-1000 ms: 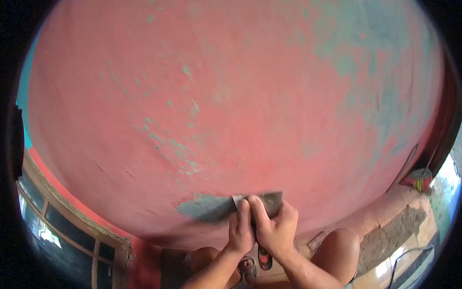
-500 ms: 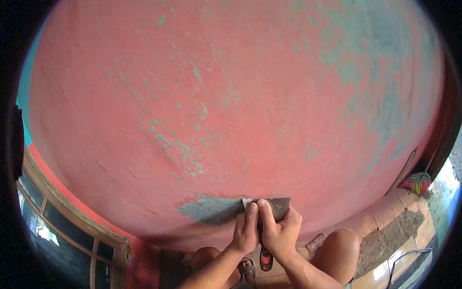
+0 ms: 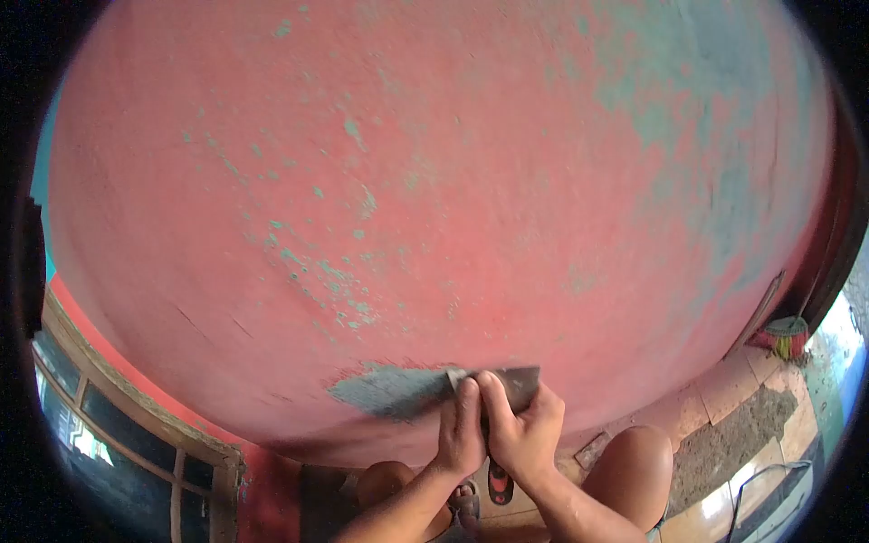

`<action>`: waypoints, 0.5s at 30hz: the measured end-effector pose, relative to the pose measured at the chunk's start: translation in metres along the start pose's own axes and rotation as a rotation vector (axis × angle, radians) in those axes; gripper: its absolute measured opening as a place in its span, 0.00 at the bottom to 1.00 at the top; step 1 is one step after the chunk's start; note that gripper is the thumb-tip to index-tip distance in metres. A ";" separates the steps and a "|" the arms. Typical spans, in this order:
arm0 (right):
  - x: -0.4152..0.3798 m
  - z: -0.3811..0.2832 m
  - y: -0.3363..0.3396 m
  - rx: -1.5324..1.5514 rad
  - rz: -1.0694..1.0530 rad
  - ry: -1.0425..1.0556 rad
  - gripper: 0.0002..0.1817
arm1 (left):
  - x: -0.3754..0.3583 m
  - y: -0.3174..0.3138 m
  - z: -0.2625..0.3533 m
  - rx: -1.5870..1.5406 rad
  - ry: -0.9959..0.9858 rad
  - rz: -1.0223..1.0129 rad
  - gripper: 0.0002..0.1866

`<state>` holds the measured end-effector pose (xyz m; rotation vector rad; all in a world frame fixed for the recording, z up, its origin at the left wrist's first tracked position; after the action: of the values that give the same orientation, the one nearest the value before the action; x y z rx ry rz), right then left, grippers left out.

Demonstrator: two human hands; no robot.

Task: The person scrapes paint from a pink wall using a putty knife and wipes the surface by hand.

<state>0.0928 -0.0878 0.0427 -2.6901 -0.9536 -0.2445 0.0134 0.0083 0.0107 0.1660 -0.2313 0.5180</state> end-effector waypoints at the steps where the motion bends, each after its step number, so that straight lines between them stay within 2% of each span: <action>1: -0.004 0.007 0.001 0.005 0.033 0.012 0.11 | 0.003 0.002 0.005 0.010 -0.024 0.000 0.19; 2: -0.005 0.010 -0.002 0.048 0.065 0.035 0.11 | 0.004 0.002 0.010 0.019 -0.043 0.000 0.19; 4: 0.005 -0.007 -0.007 -0.019 -0.017 0.024 0.11 | 0.005 0.004 0.023 0.014 -0.066 0.007 0.19; 5: 0.007 -0.012 -0.009 -0.048 -0.054 0.001 0.11 | 0.005 0.008 0.024 0.111 -0.007 -0.017 0.20; 7: 0.007 -0.012 -0.010 0.014 -0.028 -0.004 0.11 | 0.003 0.006 0.018 0.013 0.039 0.034 0.20; 10: -0.001 0.003 -0.006 0.047 0.019 -0.002 0.11 | 0.002 0.004 0.024 0.154 -0.108 0.053 0.21; 13: 0.002 -0.003 -0.012 0.032 -0.017 0.038 0.11 | 0.003 0.005 0.026 0.009 -0.015 0.070 0.21; 14: 0.005 -0.009 -0.011 -0.040 -0.039 0.033 0.11 | -0.002 0.011 0.025 0.274 0.020 0.077 0.21; 15: 0.000 -0.006 -0.010 -0.026 -0.033 -0.005 0.12 | -0.008 0.009 0.017 0.186 0.039 0.079 0.21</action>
<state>0.0859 -0.0816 0.0502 -2.7012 -1.0040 -0.2588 -0.0013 0.0086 0.0257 0.3285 -0.1521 0.6203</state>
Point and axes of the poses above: each hand's wrist, its own x-axis towards the middle knuckle, its own y-axis out of the back of the hand, z = x × y, the point moved 8 cm from there along x, towards the middle knuckle, and after that the axes turned 14 degrees about -z, right-handed, at the moved point
